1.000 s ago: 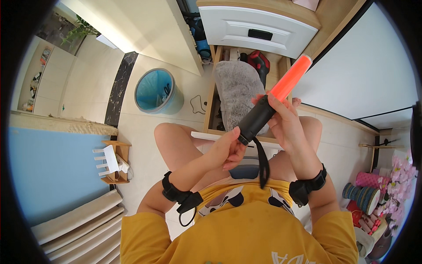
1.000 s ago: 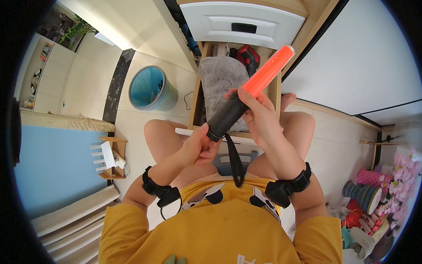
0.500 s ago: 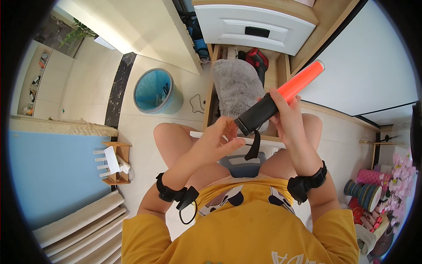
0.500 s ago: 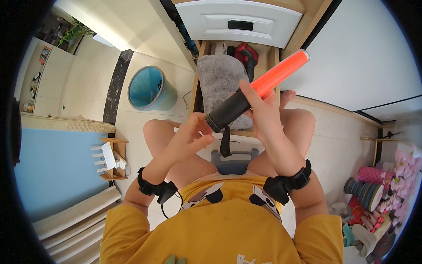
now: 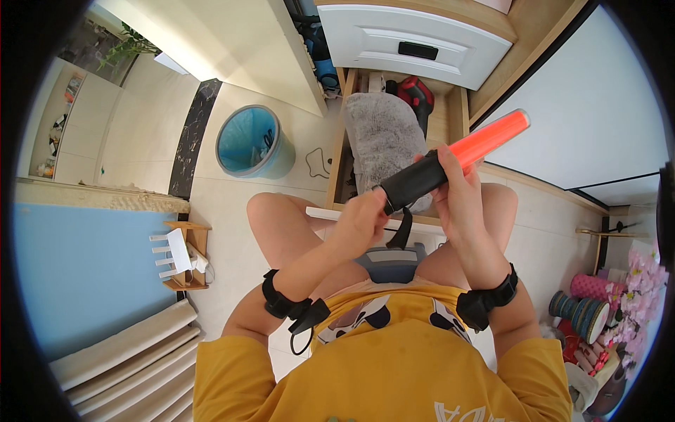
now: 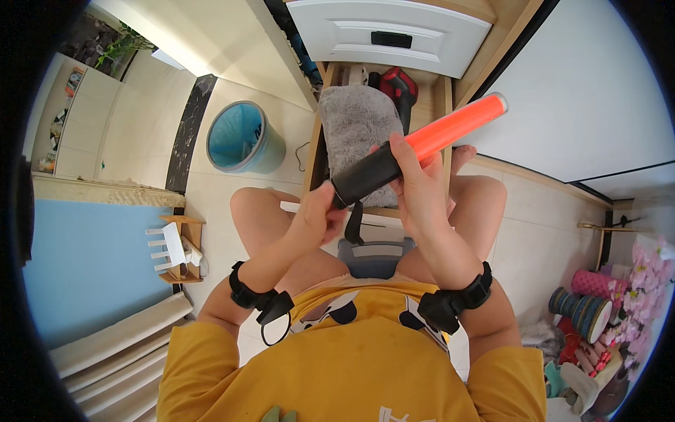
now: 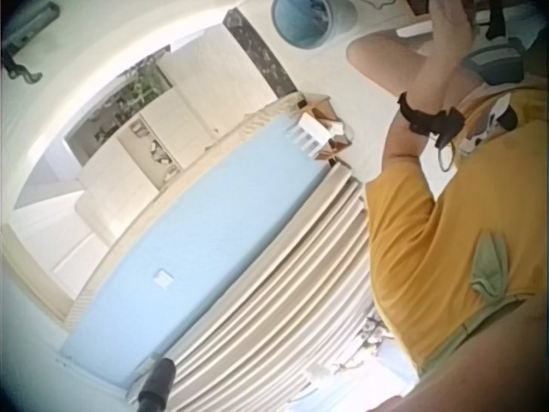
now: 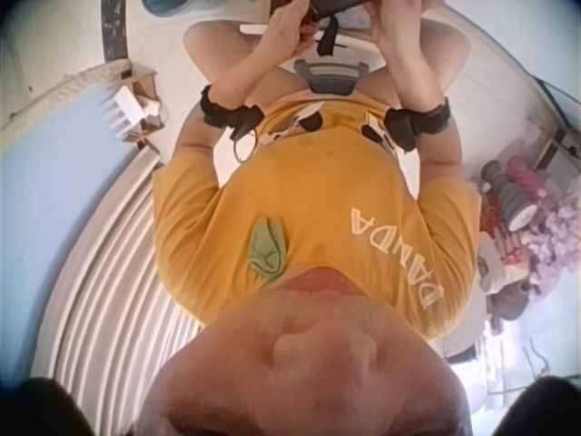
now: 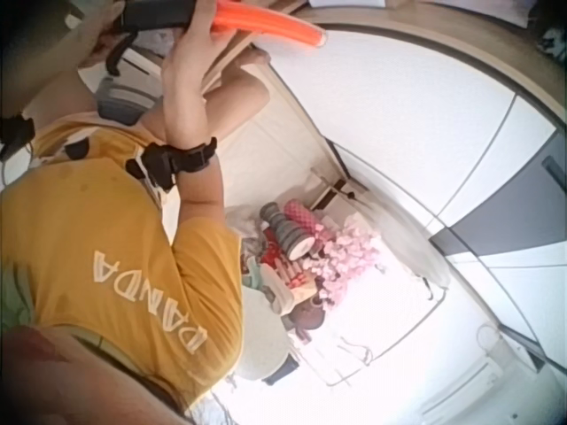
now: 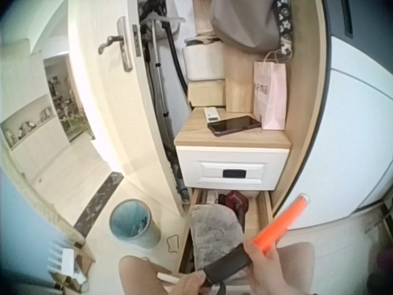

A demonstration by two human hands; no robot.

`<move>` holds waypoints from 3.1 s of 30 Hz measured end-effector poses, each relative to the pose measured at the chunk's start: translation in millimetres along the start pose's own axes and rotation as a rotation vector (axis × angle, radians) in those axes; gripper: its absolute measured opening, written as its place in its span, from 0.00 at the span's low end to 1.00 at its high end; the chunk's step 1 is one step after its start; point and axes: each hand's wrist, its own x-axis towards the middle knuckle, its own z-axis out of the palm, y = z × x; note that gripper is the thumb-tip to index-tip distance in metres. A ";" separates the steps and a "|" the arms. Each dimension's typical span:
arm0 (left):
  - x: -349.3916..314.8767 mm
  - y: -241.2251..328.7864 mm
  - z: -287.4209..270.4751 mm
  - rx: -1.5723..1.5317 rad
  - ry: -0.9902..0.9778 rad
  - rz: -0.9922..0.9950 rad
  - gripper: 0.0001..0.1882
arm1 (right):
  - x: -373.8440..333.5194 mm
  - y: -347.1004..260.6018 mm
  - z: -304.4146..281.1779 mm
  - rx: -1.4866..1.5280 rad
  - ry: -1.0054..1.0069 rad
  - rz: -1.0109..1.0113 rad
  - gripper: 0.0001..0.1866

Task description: The person sits on the floor and retrieves a red light stick and a grey cloth from a drawer. They use scissors to cut a small piece of tape and then proceed to attach the light stick to a black handle, securing it with the tape.

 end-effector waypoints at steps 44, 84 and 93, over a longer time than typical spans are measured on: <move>-2.3 15.7 0.3 0.042 0.022 0.057 0.11 | 1.3 -8.0 -0.4 0.054 -0.157 -0.093 0.11; 12.0 49.4 34.9 0.836 0.429 1.026 0.14 | 8.9 -10.1 -27.1 0.492 0.011 0.135 0.18; 9.8 47.7 33.4 0.940 0.432 0.987 0.13 | 4.4 -11.0 -22.7 0.274 0.100 -0.022 0.18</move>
